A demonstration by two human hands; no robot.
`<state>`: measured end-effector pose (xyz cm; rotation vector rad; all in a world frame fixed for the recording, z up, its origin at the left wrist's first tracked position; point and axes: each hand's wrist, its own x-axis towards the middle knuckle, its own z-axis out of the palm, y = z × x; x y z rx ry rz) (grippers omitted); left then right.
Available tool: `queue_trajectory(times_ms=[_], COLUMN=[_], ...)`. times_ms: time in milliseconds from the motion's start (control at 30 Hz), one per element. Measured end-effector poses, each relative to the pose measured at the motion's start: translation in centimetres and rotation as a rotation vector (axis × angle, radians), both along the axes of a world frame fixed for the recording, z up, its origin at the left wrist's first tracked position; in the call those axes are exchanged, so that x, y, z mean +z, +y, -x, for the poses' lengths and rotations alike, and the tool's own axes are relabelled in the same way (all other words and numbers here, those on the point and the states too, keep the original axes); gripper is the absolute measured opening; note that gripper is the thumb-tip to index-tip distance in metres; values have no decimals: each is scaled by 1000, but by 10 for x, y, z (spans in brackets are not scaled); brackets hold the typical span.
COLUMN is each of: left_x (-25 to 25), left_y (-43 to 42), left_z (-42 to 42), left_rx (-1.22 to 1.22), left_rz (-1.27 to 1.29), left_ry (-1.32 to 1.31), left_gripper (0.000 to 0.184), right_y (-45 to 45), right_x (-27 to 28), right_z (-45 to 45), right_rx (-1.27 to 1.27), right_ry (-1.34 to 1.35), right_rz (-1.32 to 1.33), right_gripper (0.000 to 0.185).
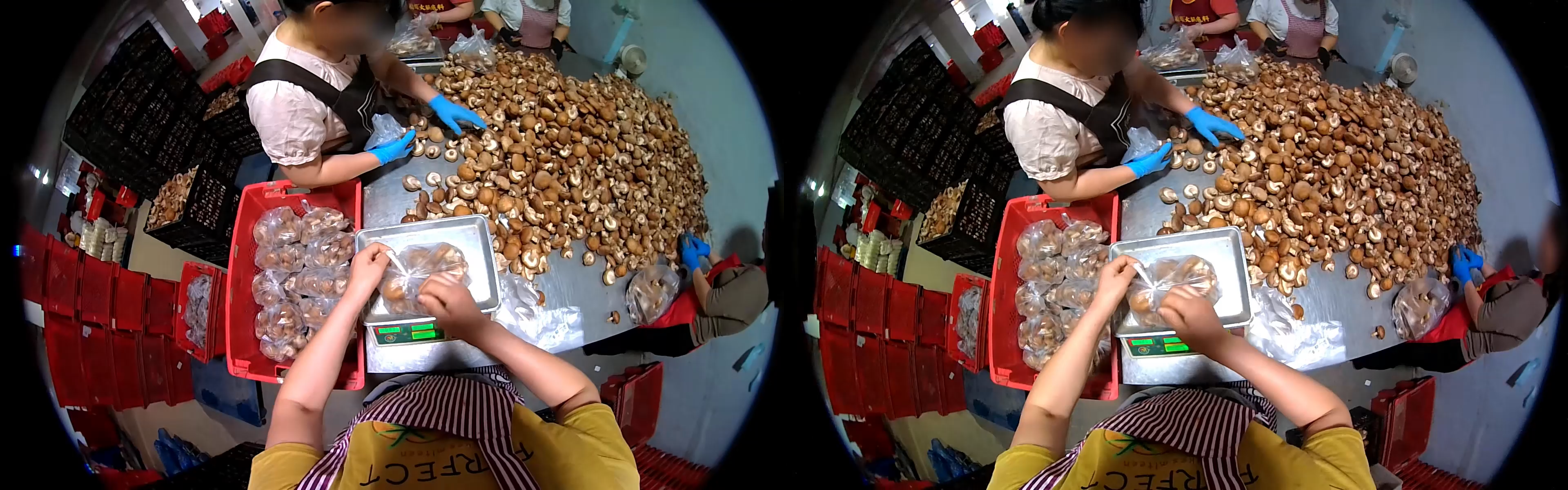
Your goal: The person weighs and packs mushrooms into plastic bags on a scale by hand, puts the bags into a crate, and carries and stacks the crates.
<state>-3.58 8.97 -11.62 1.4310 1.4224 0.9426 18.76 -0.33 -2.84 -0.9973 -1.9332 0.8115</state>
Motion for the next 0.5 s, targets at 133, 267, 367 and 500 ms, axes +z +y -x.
queue_trajectory(times_ms=[133,267,367,500], left_x=[103,85,67,81], left_y=[-52,-69,-66,-77], left_z=[-21,-27,-18,-16], left_rx=[-308,-402,-354,-241], left_rz=[-146,-434,-427,-489], left_ry=[341,650,619,573], left_gripper=[37,36,27,22], right_y=[4,-1,-5,-6], right_x=[17,28,33,30], right_z=[2,24,35,40], right_rx=[-120,-32,30,95], right_ry=[246,213,249,259], right_rz=[232,176,87,72], right_gripper=[10,10,9,7])
